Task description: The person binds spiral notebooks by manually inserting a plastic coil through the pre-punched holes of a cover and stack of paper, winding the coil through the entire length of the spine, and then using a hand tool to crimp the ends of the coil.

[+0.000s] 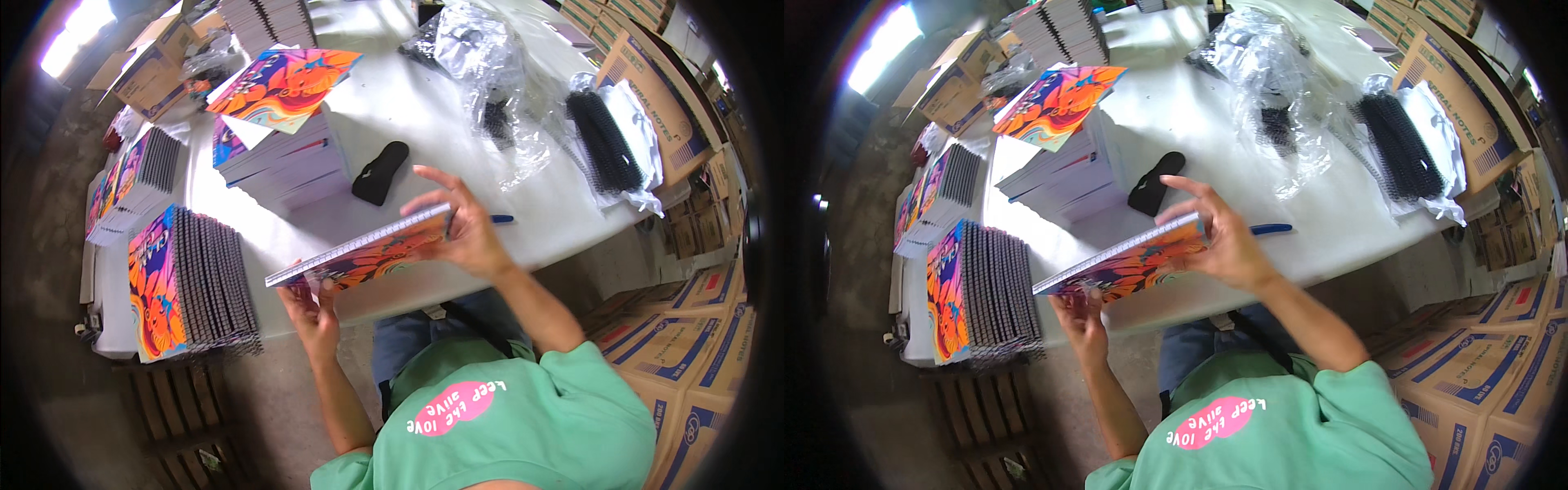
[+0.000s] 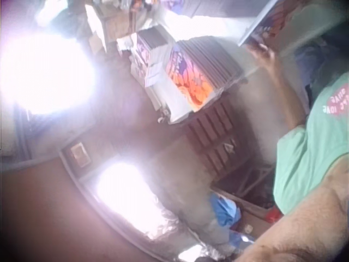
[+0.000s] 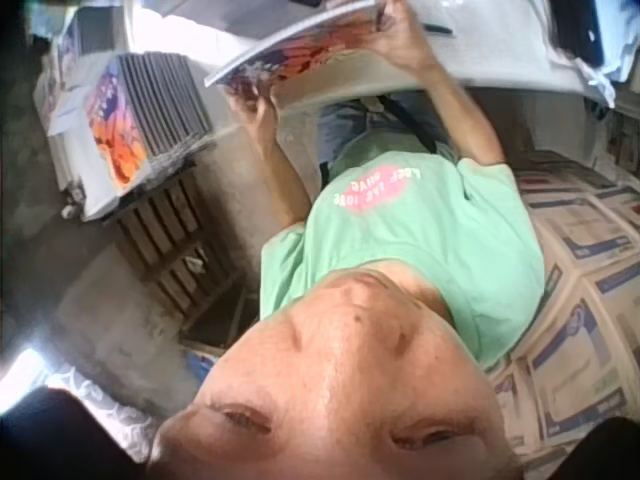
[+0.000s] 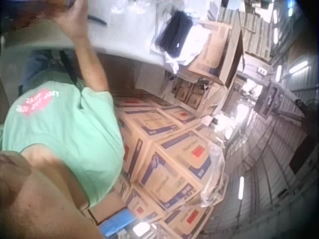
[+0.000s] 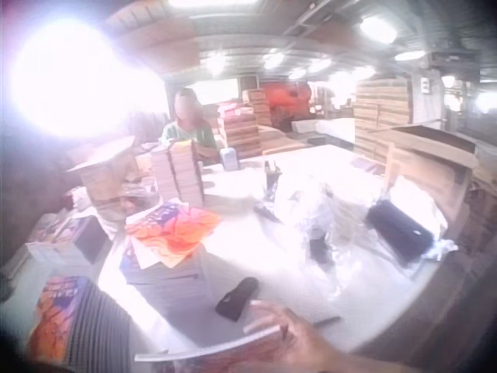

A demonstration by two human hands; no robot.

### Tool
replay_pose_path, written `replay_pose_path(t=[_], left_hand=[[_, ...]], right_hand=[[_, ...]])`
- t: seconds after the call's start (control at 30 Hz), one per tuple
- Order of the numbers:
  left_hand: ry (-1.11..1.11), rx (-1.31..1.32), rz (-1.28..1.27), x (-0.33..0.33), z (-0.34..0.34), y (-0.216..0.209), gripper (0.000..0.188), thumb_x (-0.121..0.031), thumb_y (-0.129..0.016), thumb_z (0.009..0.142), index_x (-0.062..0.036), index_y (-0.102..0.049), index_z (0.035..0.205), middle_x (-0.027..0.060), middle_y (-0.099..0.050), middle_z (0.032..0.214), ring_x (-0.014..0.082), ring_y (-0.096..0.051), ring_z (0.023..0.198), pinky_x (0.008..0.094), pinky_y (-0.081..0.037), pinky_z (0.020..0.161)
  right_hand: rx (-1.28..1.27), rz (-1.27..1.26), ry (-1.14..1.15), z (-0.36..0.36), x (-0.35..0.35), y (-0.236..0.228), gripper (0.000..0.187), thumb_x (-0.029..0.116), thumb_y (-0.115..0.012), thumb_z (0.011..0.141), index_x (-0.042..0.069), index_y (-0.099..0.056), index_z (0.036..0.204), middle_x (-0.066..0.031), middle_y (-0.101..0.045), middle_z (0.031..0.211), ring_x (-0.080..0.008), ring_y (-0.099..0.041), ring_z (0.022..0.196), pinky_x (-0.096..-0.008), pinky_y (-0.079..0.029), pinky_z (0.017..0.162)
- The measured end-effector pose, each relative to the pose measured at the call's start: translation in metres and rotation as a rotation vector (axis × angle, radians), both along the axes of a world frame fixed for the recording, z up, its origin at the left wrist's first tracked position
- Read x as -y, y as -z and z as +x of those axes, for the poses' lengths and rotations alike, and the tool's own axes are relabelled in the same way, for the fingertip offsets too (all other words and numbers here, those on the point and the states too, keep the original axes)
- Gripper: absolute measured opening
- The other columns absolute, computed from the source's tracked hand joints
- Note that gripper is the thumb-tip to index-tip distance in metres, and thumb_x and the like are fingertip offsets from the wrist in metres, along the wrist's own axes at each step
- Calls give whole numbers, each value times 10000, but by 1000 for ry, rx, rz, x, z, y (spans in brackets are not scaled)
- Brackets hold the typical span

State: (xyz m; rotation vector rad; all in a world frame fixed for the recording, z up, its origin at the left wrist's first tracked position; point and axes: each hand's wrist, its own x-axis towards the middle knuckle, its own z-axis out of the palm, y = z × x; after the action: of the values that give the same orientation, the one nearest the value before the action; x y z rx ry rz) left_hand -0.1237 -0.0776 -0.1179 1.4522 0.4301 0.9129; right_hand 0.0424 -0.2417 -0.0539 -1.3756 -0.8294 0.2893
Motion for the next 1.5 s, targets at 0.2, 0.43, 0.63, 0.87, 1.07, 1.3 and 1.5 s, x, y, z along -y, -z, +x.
replay_pose_path(t=[0.2, 0.43, 0.63, 0.87, 1.07, 1.3, 1.5], left_hand=[[-182, -127, 237, 27, 4, 12, 761, -1, -731, 746, -34, -258, 1342, 97, -366, 1247, 212, -373, 1139, 351, -308, 979], [-548, -211, 1000, 55, 31, -38, 615, -198, -686, 817, -110, -347, 1322, 124, -450, 1165, 283, -414, 1170, 518, -86, 1077], [-374, -395, 1166, 79, 55, -63, 130, -248, -673, 778, -149, -614, 838, 35, -497, 773, 278, -507, 1077, 571, 47, 1085], [-335, -377, 1146, 87, 53, -66, 217, -185, -703, 737, -142, -649, 942, 39, -486, 779, 290, -491, 1095, 522, 17, 1097], [-332, -344, 1086, 82, 62, -67, 313, -298, -790, 636, -166, -701, 904, 27, -492, 742, 274, -506, 1100, 504, 3, 1106], [-342, -241, 1015, 70, 67, -66, 343, -368, -830, 553, -168, -693, 796, 15, -496, 710, 298, -518, 1106, 490, -35, 1111], [-333, -206, 999, 72, 69, -66, 328, -373, -833, 539, -179, -687, 760, 1, -483, 675, 298, -534, 1088, 486, -47, 1115]], right_hand=[[-281, -10, 6, -20, 8, 43, 608, 44, -760, 662, 5, -486, 1203, -83, -627, 997, -121, -573, 958, -270, -464, 856], [-136, -108, 69, -24, 17, 67, 342, -52, -716, 650, 43, -549, 934, -52, -585, 876, -144, -575, 841, -267, -449, 783], [50, 235, -11, 79, 109, 31, 315, 2, -589, 790, -18, -564, 1103, -99, -629, 1057, -152, -603, 918, -283, -480, 864], [663, -727, 870, 261, 143, 71, 389, 25, -523, 816, 14, -522, 1205, -227, -594, 1007, -339, -584, 958, -388, -460, 863], [871, -668, 910, 254, 139, 14, 360, 25, -464, 885, 49, -549, 1234, -204, -557, 933, -360, -536, 873, -427, -428, 812], [362, -319, -99, 62, 78, -81, 303, -53, -640, 782, 94, -691, 1042, -60, -573, 840, -116, -567, 767, -251, -458, 647], [339, -336, -173, 45, 63, -55, 238, -36, -622, 799, 49, -691, 1010, -43, -557, 859, -142, -523, 734, -255, -425, 655]])
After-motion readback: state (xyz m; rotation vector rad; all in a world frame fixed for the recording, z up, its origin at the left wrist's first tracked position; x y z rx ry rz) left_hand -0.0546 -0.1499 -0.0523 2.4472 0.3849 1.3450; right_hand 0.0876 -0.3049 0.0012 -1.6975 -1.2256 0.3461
